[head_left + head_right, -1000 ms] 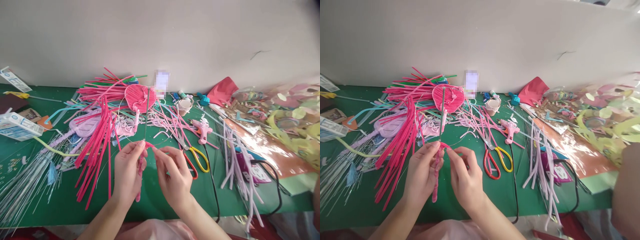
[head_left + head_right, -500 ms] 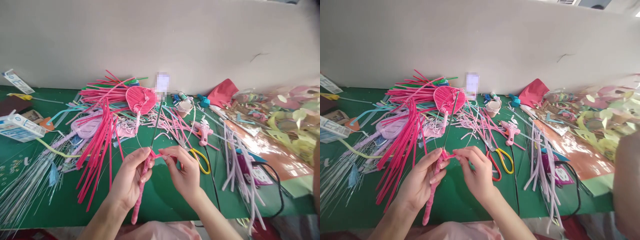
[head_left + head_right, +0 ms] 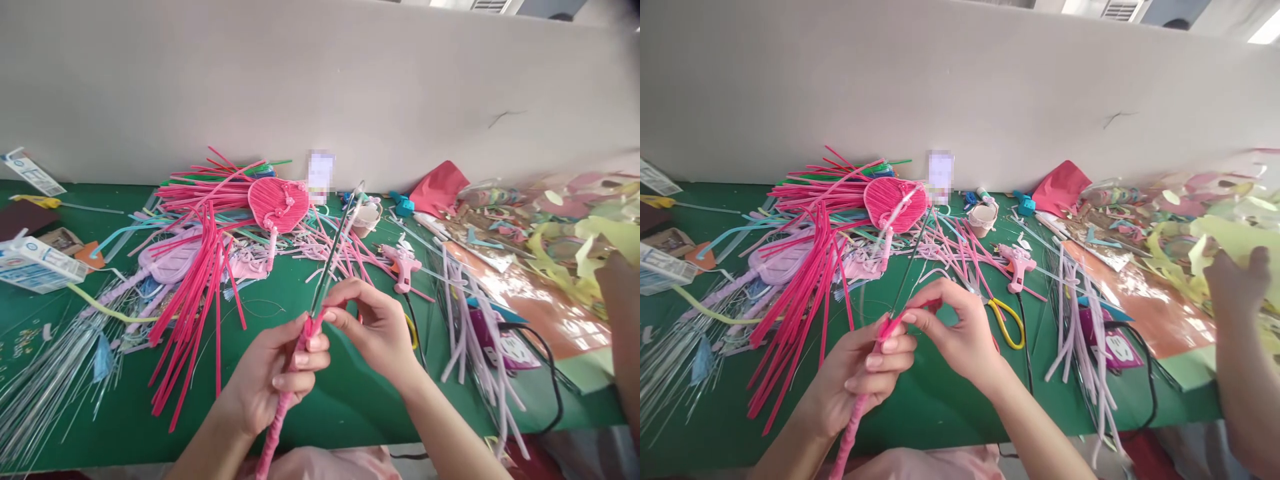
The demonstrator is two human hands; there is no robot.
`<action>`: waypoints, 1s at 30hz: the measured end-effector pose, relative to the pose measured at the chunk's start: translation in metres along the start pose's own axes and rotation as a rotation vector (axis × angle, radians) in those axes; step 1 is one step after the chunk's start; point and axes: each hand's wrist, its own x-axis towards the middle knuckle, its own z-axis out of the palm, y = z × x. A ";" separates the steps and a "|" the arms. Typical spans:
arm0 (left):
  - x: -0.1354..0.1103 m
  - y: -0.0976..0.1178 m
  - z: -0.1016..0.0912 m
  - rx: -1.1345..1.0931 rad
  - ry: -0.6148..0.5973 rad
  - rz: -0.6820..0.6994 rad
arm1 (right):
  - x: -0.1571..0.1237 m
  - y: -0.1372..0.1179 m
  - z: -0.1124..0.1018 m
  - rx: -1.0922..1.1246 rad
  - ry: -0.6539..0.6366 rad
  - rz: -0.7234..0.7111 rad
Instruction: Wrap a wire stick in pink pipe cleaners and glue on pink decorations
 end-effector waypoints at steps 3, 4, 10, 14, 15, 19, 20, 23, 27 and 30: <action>0.001 -0.002 -0.005 -0.035 -0.077 -0.047 | 0.004 -0.005 -0.003 0.031 -0.082 -0.034; 0.001 -0.002 -0.007 -0.036 -0.092 -0.063 | 0.006 -0.007 -0.004 0.028 -0.130 -0.036; 0.005 -0.002 -0.003 0.252 0.037 0.104 | 0.016 -0.013 -0.014 -0.010 -0.301 0.045; 0.006 -0.011 -0.001 0.683 0.296 0.627 | 0.021 -0.013 -0.013 -0.122 -0.245 0.020; 0.006 -0.013 -0.002 0.766 0.340 0.727 | 0.022 -0.013 -0.012 -0.154 -0.232 0.017; 0.005 -0.020 -0.007 1.003 0.421 0.959 | 0.023 -0.014 -0.004 -0.272 -0.183 0.033; 0.005 -0.021 -0.007 1.036 0.440 0.991 | 0.022 -0.015 -0.002 -0.306 -0.171 0.028; 0.005 -0.017 -0.006 1.079 0.481 1.014 | 0.020 -0.018 0.003 -0.428 -0.148 -0.034; 0.008 -0.011 -0.003 1.044 0.491 1.024 | 0.015 -0.020 0.010 -0.630 0.000 -0.237; 0.009 -0.010 -0.001 0.975 0.507 1.062 | 0.008 -0.017 0.015 -0.807 0.203 -0.439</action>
